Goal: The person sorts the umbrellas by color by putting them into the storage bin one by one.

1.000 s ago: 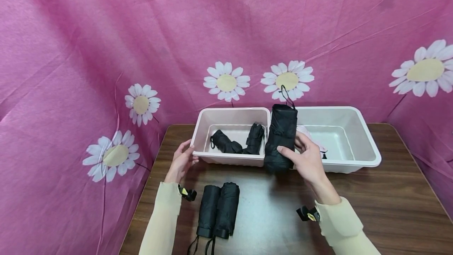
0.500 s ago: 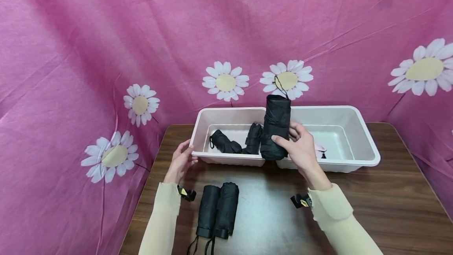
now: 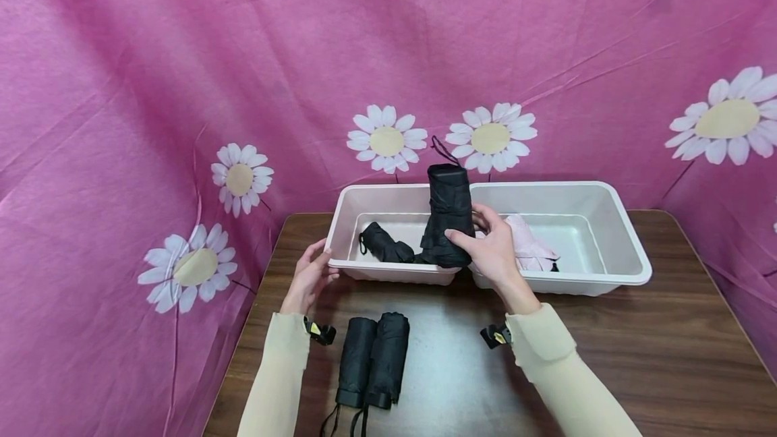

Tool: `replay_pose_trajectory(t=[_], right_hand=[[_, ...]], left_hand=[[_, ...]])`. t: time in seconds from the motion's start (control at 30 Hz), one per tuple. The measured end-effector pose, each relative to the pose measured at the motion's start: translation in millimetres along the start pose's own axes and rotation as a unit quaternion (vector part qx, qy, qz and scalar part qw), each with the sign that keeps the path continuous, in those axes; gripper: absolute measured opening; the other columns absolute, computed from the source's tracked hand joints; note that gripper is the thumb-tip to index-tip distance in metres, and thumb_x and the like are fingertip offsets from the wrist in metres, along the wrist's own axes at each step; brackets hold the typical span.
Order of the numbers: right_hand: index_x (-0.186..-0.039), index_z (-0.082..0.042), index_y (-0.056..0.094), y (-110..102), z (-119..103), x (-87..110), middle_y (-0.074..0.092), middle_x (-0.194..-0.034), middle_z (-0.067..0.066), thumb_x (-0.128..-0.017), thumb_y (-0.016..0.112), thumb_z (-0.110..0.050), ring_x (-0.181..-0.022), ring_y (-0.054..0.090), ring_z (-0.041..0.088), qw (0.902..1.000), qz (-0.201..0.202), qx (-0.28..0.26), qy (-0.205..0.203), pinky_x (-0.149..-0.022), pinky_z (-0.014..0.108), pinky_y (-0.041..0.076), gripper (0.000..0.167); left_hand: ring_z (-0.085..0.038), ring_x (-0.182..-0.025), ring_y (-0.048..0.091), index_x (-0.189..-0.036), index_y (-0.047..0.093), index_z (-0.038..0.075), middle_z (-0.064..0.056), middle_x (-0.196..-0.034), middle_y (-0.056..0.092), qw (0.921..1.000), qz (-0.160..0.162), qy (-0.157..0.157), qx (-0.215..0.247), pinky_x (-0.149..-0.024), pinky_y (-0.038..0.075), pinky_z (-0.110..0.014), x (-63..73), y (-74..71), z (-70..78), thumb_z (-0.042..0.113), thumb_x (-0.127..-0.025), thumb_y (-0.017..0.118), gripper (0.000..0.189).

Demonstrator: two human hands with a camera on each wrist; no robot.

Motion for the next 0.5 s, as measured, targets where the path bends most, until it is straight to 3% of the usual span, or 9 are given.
replay_pose_trajectory(t=[0.13,0.37,0.5], right_hand=[[-0.133,-0.007,0.054,4.5,2.5,-3.5,0.065,-0.119,0.018,-0.079,0.077,-0.011,-0.101,0.057,0.012,0.9999,-0.003,0.011,0.004,-0.079,0.013,0.047,0.059],[-0.137,-0.005,0.051,13.2,3.7,-8.1,0.062,-0.123,0.02,-0.081,0.076,-0.011,-0.112,0.056,0.024,0.9995,-0.022,0.019,-0.014,-0.093,0.034,0.046,0.062],[-0.136,-0.006,0.052,17.9,6.2,-10.5,0.062,-0.122,0.019,-0.081,0.075,-0.011,-0.112,0.055,0.025,0.9993,-0.027,0.024,-0.013,-0.095,0.039,0.045,0.06]], left_hand=[[-0.011,-0.055,0.059,-0.139,0.044,0.018,-0.007,-0.089,0.057,1.0,0.002,0.002,0.007,-0.056,0.054,-0.024,0.0,-0.4,0.3,0.015,-0.099,0.053,0.04],[-0.011,-0.054,0.059,-0.141,0.041,0.014,-0.007,-0.086,0.059,1.0,-0.001,0.007,0.004,-0.055,0.053,-0.023,0.4,1.2,1.8,0.013,-0.099,0.053,0.044],[-0.011,-0.054,0.06,-0.142,0.04,0.014,-0.006,-0.082,0.06,1.0,-0.003,0.003,0.006,-0.055,0.054,-0.024,0.3,1.9,2.1,0.013,-0.099,0.053,0.045]])
Point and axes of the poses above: each hand's wrist, its own x-axis away from the middle knuckle, its own y-axis out of the palm, z = x × y, the point moved 7 cm from there along -x, towards the middle knuckle
